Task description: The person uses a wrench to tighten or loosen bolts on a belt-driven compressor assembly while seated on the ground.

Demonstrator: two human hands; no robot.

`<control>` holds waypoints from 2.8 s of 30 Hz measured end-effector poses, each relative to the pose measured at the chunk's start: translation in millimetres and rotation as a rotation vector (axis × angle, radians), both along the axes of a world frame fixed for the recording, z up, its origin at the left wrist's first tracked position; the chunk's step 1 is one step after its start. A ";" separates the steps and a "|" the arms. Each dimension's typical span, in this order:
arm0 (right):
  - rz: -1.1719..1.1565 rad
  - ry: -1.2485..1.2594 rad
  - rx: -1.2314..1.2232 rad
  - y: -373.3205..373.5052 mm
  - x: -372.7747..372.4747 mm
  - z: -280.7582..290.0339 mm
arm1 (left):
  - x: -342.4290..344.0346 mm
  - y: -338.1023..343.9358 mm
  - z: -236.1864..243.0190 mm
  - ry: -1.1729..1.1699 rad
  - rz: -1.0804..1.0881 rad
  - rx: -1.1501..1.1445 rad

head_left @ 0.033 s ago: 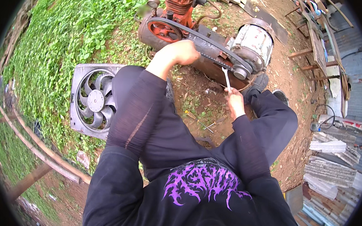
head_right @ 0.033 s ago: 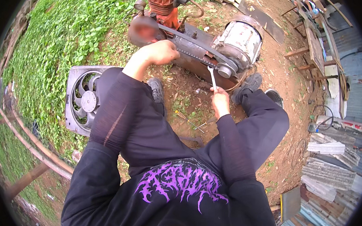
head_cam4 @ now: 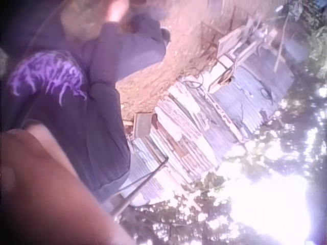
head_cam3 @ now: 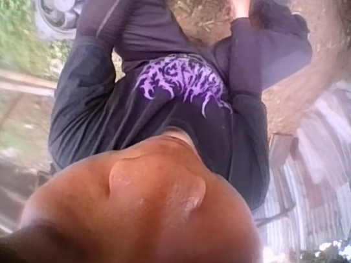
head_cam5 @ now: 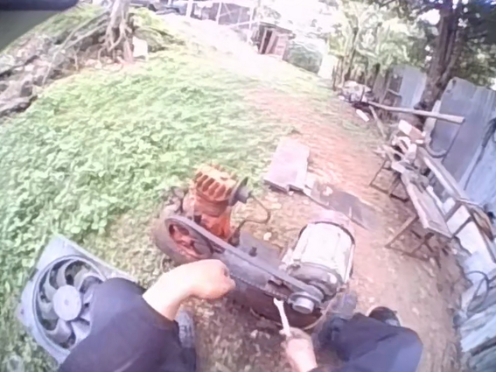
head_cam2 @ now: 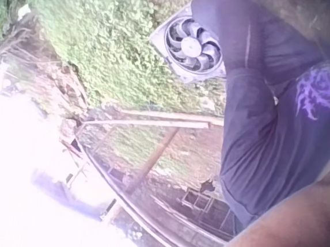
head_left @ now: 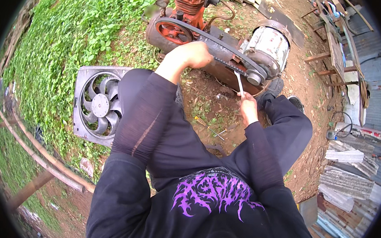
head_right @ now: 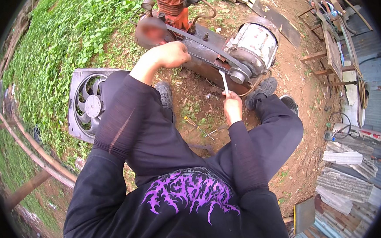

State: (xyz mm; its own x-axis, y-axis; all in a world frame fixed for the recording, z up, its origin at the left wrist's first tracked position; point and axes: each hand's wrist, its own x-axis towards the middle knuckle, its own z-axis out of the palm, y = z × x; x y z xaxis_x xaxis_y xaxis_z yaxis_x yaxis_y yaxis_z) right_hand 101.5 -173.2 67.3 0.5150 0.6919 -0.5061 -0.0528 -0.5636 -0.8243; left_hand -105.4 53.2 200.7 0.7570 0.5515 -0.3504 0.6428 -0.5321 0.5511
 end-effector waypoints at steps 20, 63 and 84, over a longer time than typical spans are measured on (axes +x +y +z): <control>-0.226 0.182 0.239 46.4 -41.6 -30.7 | 38.4 25.9 -60.4 0.183 -0.098 -0.272; 0.634 -0.040 -0.221 33.8 92.5 221.1 | 45.6 -91.9 -134.8 -0.420 0.787 -0.541; -0.192 0.409 0.399 81.2 26.8 -72.8 | 63.6 -73.3 -161.4 -1.227 1.163 -1.237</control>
State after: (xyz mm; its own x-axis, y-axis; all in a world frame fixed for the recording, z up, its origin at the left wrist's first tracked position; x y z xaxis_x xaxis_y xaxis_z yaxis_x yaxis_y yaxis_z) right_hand 128.3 -92.1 -5.5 0.4679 0.7832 -0.4095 -0.4800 -0.1638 -0.8618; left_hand -41.8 -20.1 39.3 0.3883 0.7567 -0.5259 -0.5563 0.6474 0.5209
